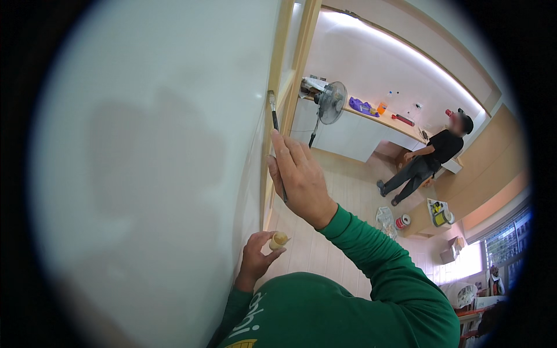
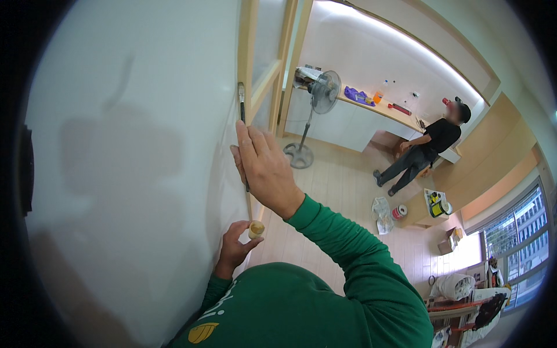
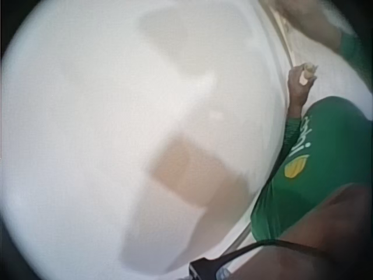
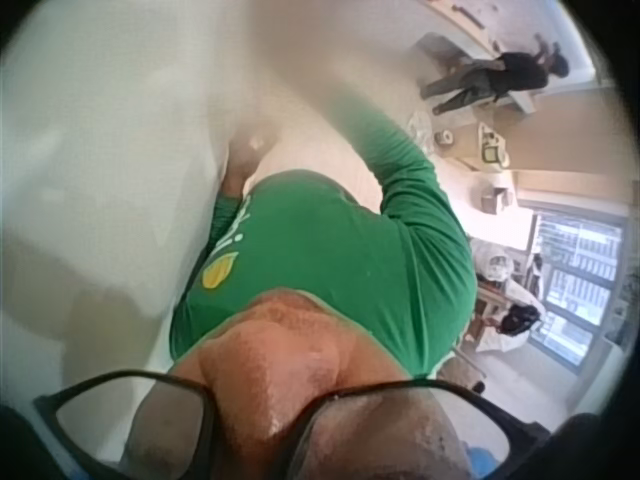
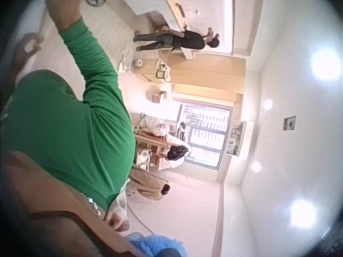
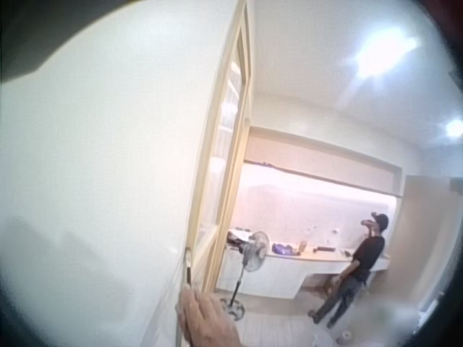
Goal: The person mixes a small amount of yellow paint in a cup using a brush, then applies the paint to the vertical edge of a wooden door frame. The person repeatedly dips the brush into the cup and paints the same narrow section of the frame.
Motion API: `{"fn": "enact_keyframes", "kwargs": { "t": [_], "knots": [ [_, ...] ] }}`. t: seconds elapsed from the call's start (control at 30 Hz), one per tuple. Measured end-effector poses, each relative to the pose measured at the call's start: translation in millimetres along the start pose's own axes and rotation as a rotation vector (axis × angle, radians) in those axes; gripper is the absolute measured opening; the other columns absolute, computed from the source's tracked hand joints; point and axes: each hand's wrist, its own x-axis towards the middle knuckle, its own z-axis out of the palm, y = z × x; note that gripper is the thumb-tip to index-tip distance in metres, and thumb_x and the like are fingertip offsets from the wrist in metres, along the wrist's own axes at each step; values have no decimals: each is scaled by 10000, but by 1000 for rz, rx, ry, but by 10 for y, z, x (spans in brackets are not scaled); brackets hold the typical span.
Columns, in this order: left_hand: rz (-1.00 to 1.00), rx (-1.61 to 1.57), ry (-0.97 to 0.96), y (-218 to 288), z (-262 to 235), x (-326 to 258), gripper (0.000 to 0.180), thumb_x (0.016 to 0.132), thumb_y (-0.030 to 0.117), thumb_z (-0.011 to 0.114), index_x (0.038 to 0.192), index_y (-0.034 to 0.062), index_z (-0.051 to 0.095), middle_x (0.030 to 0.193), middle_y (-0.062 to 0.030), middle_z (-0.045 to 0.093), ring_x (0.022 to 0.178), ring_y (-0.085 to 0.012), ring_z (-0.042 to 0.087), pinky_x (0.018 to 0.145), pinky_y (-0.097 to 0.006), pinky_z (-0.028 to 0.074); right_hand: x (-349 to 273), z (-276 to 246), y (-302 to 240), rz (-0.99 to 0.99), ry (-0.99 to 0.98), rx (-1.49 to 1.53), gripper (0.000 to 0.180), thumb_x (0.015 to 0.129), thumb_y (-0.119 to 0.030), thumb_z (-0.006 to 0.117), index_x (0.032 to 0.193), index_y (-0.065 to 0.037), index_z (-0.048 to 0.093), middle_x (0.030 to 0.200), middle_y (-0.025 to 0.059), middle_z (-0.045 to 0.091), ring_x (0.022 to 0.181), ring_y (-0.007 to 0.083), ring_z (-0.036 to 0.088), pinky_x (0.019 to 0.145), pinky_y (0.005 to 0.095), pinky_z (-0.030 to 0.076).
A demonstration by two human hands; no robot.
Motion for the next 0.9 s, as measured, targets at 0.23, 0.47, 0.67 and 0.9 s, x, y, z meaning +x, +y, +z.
{"fn": "enact_keyframes", "kwargs": {
  "t": [0.23, 0.47, 0.67, 0.9],
  "knots": [
    [4, -1, 5, -19, 1, 18, 521, 829, 280, 948, 1233, 19, 747, 1231, -173, 743, 1187, -334, 684, 1060, -442, 538, -140, 50, -1, 36, -47, 9, 513, 1014, -88, 704, 1458, 115, 548, 1228, 249, 650, 1071, 394, 655, 904, 451, 566],
    [-5, 1, 11, -43, 13, 0, 513, 827, 268, 952, 1228, 21, 750, 1235, -167, 744, 1188, -326, 681, 1051, -432, 541, -277, 92, -26, 34, -78, 9, 521, 1013, -104, 711, 1456, 111, 543, 1185, 229, 647, 1028, 379, 649, 882, 438, 561],
    [-32, -19, 7, -13, 13, -8, 527, 828, 268, 939, 1278, 69, 751, 1233, -137, 740, 1205, -324, 661, 1061, -445, 536, -506, 110, -49, 75, -159, 36, 526, 1009, -119, 718, 1447, 118, 546, 1188, 228, 648, 1041, 377, 648, 895, 445, 560],
    [-17, -16, 2, -39, 5, -4, 507, 830, 263, 951, 1232, 26, 753, 1246, -159, 741, 1183, -326, 681, 1052, -430, 542, -262, -11, -64, -8, -14, 37, 552, 1004, -71, 713, 1485, 119, 521, 1186, 235, 648, 1034, 388, 651, 882, 450, 565]
  ]
}}
